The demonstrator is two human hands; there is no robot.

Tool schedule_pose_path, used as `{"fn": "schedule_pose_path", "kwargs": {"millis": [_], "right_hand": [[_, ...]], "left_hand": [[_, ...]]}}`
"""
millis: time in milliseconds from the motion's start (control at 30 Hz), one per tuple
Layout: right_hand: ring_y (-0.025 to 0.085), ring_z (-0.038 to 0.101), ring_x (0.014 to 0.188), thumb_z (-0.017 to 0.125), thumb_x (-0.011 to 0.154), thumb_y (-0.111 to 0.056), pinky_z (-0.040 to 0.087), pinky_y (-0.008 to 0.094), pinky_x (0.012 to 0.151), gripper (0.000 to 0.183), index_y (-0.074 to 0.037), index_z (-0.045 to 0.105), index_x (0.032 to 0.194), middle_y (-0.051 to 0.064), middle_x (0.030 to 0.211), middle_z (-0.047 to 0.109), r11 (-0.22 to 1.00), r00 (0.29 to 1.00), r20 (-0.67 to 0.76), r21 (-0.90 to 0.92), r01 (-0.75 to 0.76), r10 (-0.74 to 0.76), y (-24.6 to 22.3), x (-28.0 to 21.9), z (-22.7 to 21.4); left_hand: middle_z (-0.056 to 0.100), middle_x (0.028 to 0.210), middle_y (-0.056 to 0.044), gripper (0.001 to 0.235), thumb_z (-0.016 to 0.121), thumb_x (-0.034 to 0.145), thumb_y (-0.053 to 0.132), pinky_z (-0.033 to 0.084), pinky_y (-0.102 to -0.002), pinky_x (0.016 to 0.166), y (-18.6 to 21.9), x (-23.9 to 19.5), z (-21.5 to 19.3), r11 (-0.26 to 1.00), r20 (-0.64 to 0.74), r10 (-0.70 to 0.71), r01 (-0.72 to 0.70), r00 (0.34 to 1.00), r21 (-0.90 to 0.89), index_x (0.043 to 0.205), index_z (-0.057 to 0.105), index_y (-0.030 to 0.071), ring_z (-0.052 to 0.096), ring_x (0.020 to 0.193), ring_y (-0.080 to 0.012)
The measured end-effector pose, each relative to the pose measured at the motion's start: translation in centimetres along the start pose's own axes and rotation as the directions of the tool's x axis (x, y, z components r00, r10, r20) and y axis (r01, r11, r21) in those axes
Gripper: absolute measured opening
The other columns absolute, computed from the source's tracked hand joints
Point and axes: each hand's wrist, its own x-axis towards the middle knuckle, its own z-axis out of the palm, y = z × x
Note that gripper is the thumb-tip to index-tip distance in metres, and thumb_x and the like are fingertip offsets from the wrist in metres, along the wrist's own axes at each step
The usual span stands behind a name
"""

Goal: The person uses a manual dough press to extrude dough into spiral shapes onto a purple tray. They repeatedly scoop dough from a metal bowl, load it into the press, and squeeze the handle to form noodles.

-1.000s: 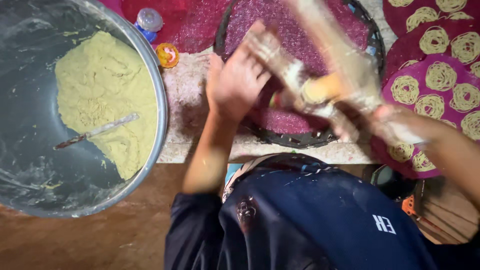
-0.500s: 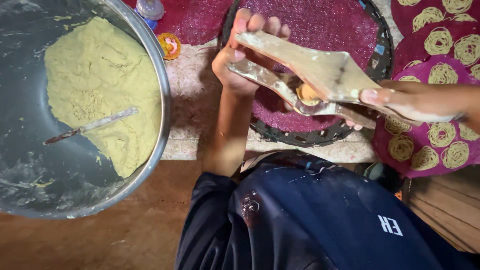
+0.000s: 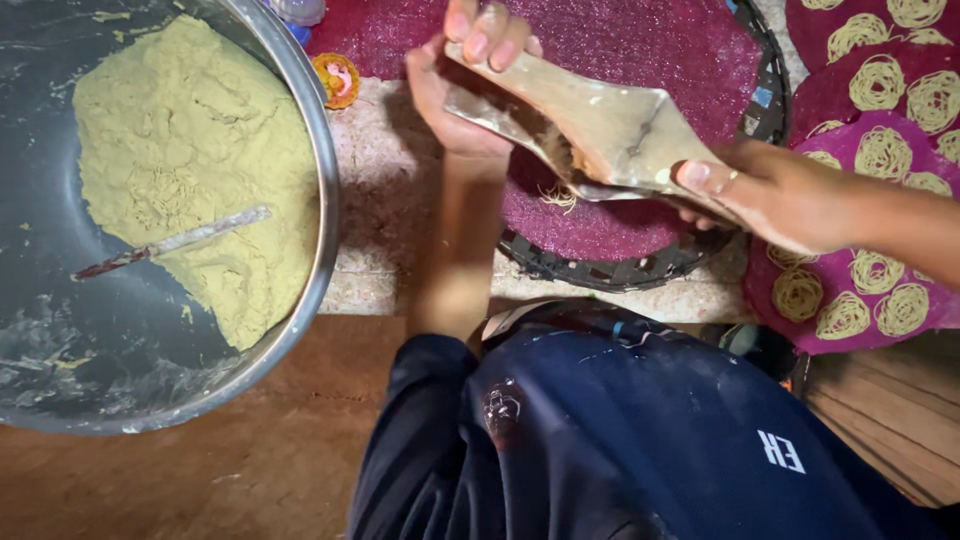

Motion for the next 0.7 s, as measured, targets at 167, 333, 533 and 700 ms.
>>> {"fn": "schedule_pose_path", "kwargs": {"millis": [167,333,533,700], "right_hand": [[0.031,0.062,0.081,0.022,0.102,-0.068,0.057,0.045,0.074,0.08,-0.005,0.07,0.107,0.015,0.087,0.065,0.993,0.996,0.07,0.112,0.05,-0.058,-1.6,-1.7,0.4],[0.027,0.071,0.077,0.031,0.093,-0.068,0.058,0.041,0.075,0.075,-0.005,0.069,0.109,0.013,0.084,0.071,0.991,0.999,-0.046,0.132,0.032,-0.026,-2.4,-3.0,-1.1],[0.028,0.063,0.08,0.025,0.107,-0.056,0.059,0.045,0.071,0.072,-0.001,0.072,0.104,0.013,0.089,0.068,0.982,0.986,-0.024,0.09,0.169,-0.167,-0.9,-1.7,0.6],[0.026,0.068,0.077,0.027,0.102,-0.06,0.061,0.042,0.069,0.069,-0.005,0.068,0.11,0.013,0.086,0.069,0.996,0.999,-0.038,0.092,0.013,-0.009,0.3,-2.3,-0.5]], "left_hand": [[0.053,0.096,0.003,0.022,0.052,0.104,0.038,0.053,-0.034,0.093,0.8,-0.3,1.6,1.0,0.019,-0.02,0.021,1.0,-0.004,0.109,0.051,0.017,0.055,0.095,-0.0131],[0.053,0.093,0.001,0.02,0.047,0.1,0.036,0.052,-0.037,0.092,-1.1,0.5,1.9,0.998,-0.096,0.021,-0.016,0.995,0.053,0.103,0.051,0.016,0.054,0.091,-0.0149],[0.052,0.094,0.003,0.023,0.043,0.105,0.037,0.051,-0.034,0.091,1.0,0.3,2.9,0.995,-0.09,-0.039,0.047,0.995,0.084,0.105,0.05,0.016,0.052,0.092,-0.0129],[0.052,0.093,0.003,0.022,0.042,0.101,0.037,0.049,-0.039,0.099,-1.4,-0.2,2.3,0.998,-0.142,-0.022,0.031,0.99,0.06,0.104,0.051,0.017,0.052,0.094,-0.0148]]}}
